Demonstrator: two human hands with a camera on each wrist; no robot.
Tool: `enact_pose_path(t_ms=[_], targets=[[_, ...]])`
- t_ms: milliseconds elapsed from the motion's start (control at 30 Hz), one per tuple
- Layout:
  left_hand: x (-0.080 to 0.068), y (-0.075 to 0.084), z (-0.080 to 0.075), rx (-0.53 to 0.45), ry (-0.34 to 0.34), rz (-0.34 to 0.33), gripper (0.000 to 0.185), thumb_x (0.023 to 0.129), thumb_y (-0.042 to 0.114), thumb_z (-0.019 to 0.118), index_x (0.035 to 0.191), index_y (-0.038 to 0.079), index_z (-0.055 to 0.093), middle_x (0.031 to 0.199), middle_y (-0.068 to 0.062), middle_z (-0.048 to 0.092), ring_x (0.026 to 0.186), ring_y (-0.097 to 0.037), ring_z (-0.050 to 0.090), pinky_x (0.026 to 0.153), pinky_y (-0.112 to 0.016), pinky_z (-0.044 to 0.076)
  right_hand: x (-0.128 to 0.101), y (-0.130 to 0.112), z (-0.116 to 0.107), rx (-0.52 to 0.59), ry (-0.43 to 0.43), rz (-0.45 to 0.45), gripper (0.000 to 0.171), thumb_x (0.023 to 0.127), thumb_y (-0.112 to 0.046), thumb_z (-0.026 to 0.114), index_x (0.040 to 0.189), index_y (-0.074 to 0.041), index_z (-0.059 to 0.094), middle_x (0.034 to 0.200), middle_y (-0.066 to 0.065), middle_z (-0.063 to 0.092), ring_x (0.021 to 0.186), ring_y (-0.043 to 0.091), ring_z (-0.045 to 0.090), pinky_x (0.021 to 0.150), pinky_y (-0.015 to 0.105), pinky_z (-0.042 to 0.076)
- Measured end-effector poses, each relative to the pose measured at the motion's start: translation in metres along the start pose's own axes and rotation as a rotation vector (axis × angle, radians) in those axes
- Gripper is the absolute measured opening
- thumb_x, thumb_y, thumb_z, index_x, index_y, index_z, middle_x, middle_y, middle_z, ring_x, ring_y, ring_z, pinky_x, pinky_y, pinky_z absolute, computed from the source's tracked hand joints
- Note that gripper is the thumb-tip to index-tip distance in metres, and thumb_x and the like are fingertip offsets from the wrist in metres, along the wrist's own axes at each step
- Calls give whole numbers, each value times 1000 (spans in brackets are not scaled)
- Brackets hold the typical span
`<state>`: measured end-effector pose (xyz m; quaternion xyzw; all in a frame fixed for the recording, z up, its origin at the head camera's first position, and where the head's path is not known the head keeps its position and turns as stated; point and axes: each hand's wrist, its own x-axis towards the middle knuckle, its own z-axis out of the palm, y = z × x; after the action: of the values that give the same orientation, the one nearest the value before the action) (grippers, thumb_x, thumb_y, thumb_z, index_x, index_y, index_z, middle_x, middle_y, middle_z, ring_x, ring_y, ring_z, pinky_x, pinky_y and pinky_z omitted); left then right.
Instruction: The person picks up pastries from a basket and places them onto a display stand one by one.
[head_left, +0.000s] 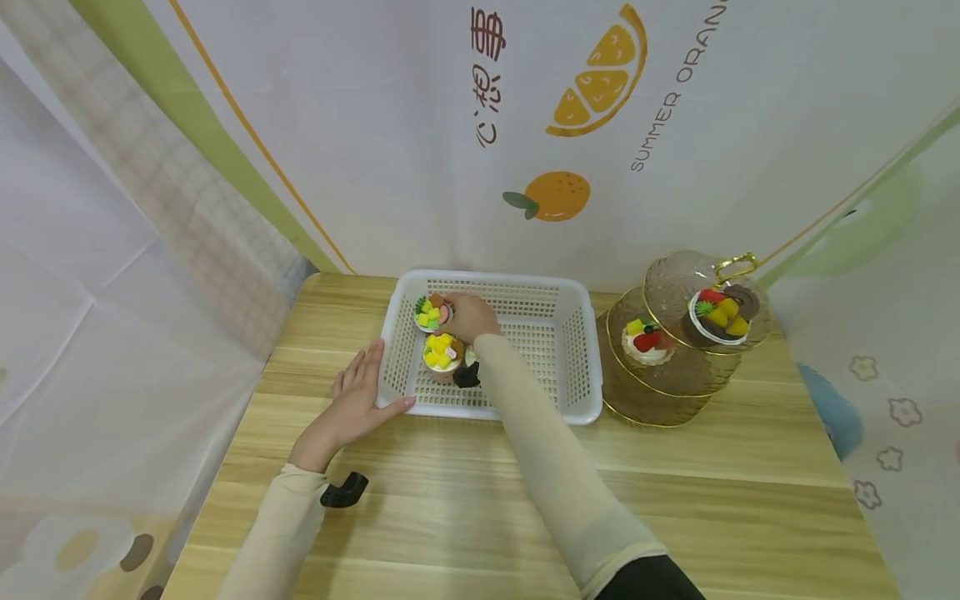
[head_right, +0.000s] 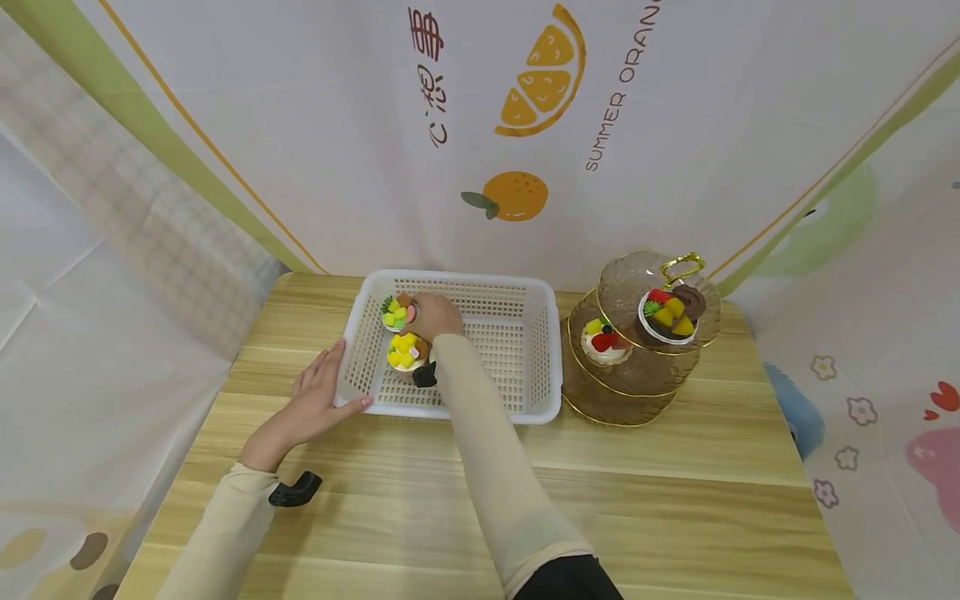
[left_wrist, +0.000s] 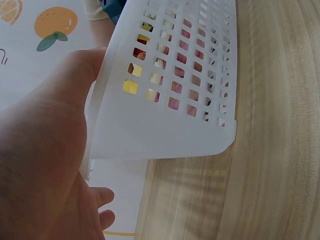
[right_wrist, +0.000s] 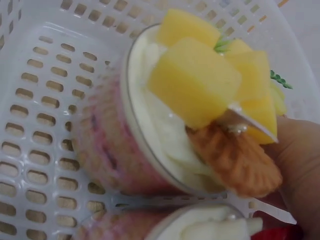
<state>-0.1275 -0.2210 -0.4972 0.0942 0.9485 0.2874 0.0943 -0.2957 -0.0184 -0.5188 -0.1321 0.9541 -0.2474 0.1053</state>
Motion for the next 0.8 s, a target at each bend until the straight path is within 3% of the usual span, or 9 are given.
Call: enact_pose_path(t_ms=[300, 800], targets=[[-1, 1, -1, -1, 0, 2, 109, 91, 55, 62, 158, 2, -4, 166, -24, 3, 152, -48, 1, 112, -76, 2, 6, 2, 5, 6, -34, 12, 76, 77, -43, 84, 143, -22, 53, 133, 0, 66, 120, 23, 62, 106, 44, 48], [1, -1, 2, 13, 0, 3, 108, 91, 54, 62, 158, 2, -5, 167, -22, 0, 152, -47, 1, 113, -75, 4, -5, -3, -6, 115, -31, 27, 67, 78, -36, 84, 138, -19, 57, 125, 2, 69, 111, 19, 65, 99, 38, 52]])
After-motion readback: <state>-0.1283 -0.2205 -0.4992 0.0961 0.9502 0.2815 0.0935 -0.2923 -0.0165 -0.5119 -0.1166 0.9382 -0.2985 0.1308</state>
